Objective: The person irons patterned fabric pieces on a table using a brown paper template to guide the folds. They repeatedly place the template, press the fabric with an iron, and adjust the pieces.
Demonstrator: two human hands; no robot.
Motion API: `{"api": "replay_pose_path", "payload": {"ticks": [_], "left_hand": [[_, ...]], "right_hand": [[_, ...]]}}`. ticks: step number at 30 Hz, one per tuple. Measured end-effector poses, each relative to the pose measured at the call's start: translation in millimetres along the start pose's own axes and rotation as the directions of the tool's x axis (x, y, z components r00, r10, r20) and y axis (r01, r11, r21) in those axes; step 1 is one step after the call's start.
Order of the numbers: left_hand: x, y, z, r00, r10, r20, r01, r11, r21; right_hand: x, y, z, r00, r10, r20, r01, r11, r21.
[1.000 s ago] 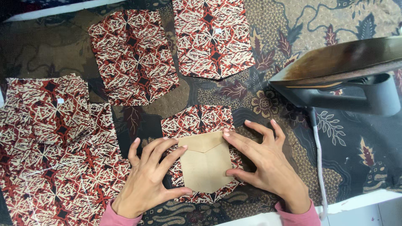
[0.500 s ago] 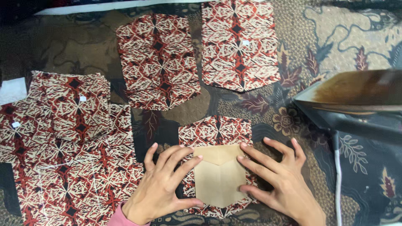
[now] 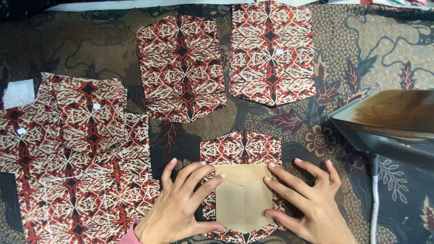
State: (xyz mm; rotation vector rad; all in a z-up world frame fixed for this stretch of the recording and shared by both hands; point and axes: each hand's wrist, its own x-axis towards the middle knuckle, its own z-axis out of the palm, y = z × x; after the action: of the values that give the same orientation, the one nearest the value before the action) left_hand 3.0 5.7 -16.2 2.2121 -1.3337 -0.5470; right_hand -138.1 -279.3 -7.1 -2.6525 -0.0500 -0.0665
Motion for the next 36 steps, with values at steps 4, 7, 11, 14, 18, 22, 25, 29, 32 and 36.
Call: {"api": "replay_pose_path", "payload": {"ticks": [4, 7, 11, 14, 18, 22, 25, 29, 32, 36], "left_hand": [[0, -1, 0, 1.000, 0.009, 0.015, -0.009, 1.000, -0.010], [-1, -1, -1, 1.000, 0.008, 0.019, -0.007, 1.000, -0.025], [-1, -1, -1, 1.000, 0.006, 0.014, -0.006, 1.000, -0.023], [0, 0, -2, 1.000, 0.006, -0.001, -0.006, 1.000, -0.006], [1, 3, -2, 0.999, -0.007, -0.033, 0.007, 1.000, 0.018], [5, 6, -4, 0.999, -0.012, -0.047, 0.013, 1.000, 0.025], [6, 6, -4, 0.999, -0.005, -0.053, 0.007, 0.999, 0.035], [5, 6, -4, 0.998, 0.002, -0.068, 0.001, 1.000, 0.031], [5, 6, -4, 0.997, 0.008, -0.074, -0.005, 0.999, 0.035], [5, 7, -3, 0.997, 0.003, -0.074, 0.001, 0.999, 0.050]], "right_hand": [[-2, 2, 2, 1.000, -0.001, -0.003, 0.001, 1.000, 0.005], [-2, 1, 2, 1.000, 0.014, 0.005, -0.014, 1.000, -0.005], [1, -2, 1, 1.000, 0.019, 0.002, -0.019, 1.000, -0.011], [5, -1, -1, 1.000, 0.007, -0.006, -0.007, 1.000, 0.007], [1, -2, -4, 0.999, 0.023, 0.023, -0.024, 0.999, 0.035], [3, -3, -7, 0.999, 0.025, 0.026, -0.026, 0.999, 0.034], [5, -4, -8, 0.999, 0.030, 0.023, -0.031, 0.999, 0.037], [3, -4, -8, 0.999, 0.037, 0.026, -0.038, 0.998, 0.047], [3, -4, -7, 0.999, 0.032, 0.024, -0.033, 0.998, 0.049], [2, -4, -7, 0.999, 0.035, 0.023, -0.036, 0.998, 0.052]]}}
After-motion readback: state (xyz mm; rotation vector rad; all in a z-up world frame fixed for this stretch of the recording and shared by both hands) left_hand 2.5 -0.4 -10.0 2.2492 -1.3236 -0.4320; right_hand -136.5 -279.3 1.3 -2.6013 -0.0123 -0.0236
